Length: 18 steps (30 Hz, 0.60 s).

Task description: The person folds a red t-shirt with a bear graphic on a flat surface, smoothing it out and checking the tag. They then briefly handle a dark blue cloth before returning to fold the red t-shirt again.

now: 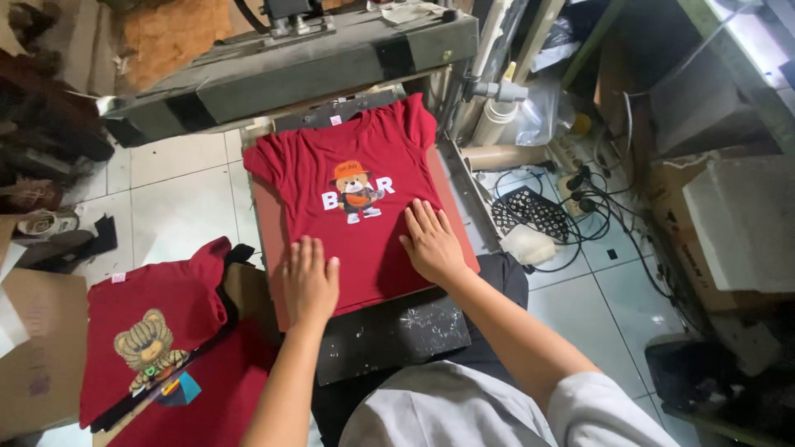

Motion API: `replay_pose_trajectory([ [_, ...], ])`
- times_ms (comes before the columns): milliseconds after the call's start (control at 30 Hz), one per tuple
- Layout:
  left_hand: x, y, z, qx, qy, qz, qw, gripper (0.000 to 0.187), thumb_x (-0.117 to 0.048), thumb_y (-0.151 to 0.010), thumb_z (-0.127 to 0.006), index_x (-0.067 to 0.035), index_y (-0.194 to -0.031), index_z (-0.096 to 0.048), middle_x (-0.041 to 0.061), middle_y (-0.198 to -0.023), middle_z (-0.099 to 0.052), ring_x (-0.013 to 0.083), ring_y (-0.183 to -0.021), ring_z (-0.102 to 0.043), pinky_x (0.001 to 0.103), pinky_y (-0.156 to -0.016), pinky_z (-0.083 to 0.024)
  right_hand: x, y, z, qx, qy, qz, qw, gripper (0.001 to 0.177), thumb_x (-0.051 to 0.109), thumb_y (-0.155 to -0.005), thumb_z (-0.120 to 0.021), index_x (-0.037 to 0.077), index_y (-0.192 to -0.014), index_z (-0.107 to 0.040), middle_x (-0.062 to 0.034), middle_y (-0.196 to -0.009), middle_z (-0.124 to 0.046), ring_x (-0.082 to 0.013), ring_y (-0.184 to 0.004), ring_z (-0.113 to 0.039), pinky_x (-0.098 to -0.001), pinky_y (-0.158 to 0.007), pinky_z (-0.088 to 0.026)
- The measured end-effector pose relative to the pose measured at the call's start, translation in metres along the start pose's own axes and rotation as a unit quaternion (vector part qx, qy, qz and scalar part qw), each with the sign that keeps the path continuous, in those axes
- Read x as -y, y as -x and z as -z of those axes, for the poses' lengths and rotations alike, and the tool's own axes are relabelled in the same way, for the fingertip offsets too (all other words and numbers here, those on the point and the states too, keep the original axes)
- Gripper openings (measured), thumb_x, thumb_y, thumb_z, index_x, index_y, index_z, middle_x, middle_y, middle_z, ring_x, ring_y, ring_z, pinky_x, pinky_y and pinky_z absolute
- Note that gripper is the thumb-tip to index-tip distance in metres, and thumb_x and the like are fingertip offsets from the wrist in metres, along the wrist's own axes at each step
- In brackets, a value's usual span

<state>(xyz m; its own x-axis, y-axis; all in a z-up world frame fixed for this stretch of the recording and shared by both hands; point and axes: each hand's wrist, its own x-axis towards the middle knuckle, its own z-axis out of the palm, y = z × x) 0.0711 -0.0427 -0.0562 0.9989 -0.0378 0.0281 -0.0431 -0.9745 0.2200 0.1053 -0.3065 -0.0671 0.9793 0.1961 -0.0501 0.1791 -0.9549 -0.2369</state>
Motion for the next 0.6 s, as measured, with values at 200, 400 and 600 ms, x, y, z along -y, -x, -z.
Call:
replay_pose_trajectory([
  [200,-0.061,-0.005,0.009,0.064,0.013,-0.045,0.997,0.059,-0.043,-0.105,-0.043,-0.017,-0.158,-0.039,0.018,-0.167,-0.03,0.0424,-0.154,-0.025,0.068,-0.118,-0.02,0.043,0.005,0.007,-0.013,-0.008,0.087,0.996,0.065,0.051,-0.102,-0.048,0.02,-0.159,-0.039,-0.0095,-0.167,-0.034,-0.0313,-0.156,-0.024,-0.0604,-0.124,-0.016],
  [400,-0.03,-0.01,-0.001,0.026,-0.012,-0.022,0.999,0.062,-0.048,-0.106,-0.038,-0.017,-0.16,-0.037,0.015,-0.169,-0.029,0.0372,-0.156,-0.023,0.062,-0.122,-0.018,0.014,-0.004,0.013,0.011,-0.013,0.03,0.999,0.066,0.049,-0.105,-0.042,0.016,-0.161,-0.033,-0.0108,-0.169,-0.028,-0.0303,-0.157,-0.024,-0.0561,-0.126,-0.016],
  [600,-0.027,-0.016,-0.008,0.059,0.019,-0.074,0.995,0.059,-0.047,-0.107,-0.033,-0.021,-0.16,-0.036,0.008,-0.17,-0.027,0.0342,-0.157,-0.02,0.061,-0.124,-0.014,0.028,-0.011,-0.001,-0.012,-0.026,0.093,0.995,0.06,0.048,-0.103,-0.046,0.022,-0.157,-0.043,-0.0085,-0.166,-0.036,-0.0317,-0.156,-0.028,-0.0586,-0.124,-0.02],
])
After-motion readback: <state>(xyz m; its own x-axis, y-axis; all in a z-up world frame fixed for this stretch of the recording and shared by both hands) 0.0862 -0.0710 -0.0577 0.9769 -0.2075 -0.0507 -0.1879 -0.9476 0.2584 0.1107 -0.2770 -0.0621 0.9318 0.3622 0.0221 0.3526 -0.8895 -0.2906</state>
